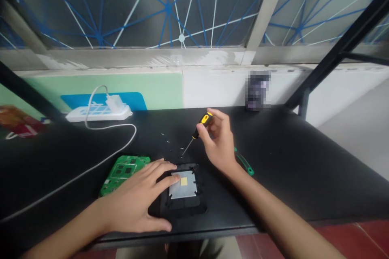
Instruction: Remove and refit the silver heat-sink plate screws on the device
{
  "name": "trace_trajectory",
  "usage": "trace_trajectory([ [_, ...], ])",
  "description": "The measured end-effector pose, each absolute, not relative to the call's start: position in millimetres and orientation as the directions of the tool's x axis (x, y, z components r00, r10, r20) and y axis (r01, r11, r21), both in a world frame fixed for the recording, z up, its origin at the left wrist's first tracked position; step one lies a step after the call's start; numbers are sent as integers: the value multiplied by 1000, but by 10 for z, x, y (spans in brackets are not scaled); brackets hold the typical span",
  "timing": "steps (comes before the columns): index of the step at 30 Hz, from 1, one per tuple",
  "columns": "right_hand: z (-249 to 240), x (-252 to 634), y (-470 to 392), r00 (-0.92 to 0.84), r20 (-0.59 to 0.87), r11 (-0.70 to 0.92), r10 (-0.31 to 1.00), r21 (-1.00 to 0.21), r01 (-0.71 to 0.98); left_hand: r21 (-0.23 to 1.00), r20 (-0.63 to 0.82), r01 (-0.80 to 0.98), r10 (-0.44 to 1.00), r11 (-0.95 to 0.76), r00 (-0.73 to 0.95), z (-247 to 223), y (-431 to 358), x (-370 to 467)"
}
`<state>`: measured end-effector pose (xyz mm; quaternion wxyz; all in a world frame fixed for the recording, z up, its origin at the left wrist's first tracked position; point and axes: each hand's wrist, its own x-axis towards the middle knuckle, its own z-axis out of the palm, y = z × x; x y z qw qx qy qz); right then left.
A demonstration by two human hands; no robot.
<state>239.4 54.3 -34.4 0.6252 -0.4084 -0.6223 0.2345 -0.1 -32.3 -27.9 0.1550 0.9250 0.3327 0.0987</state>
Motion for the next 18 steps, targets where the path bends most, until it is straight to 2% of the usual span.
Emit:
trace_trajectory([
  [7,-278,2604,490,150,508,488,849,-860,152,315,10,616,651,-722,759,-201,-300,29],
  [12,-299,2714,451,117,389,370,914,-916,158,335,53,612,663,-717,747,-150,-229,241],
  [18,-332,2688,465,93,374,361,923,-924,127,302,129,628,684,-717,718,-212,-122,381],
])
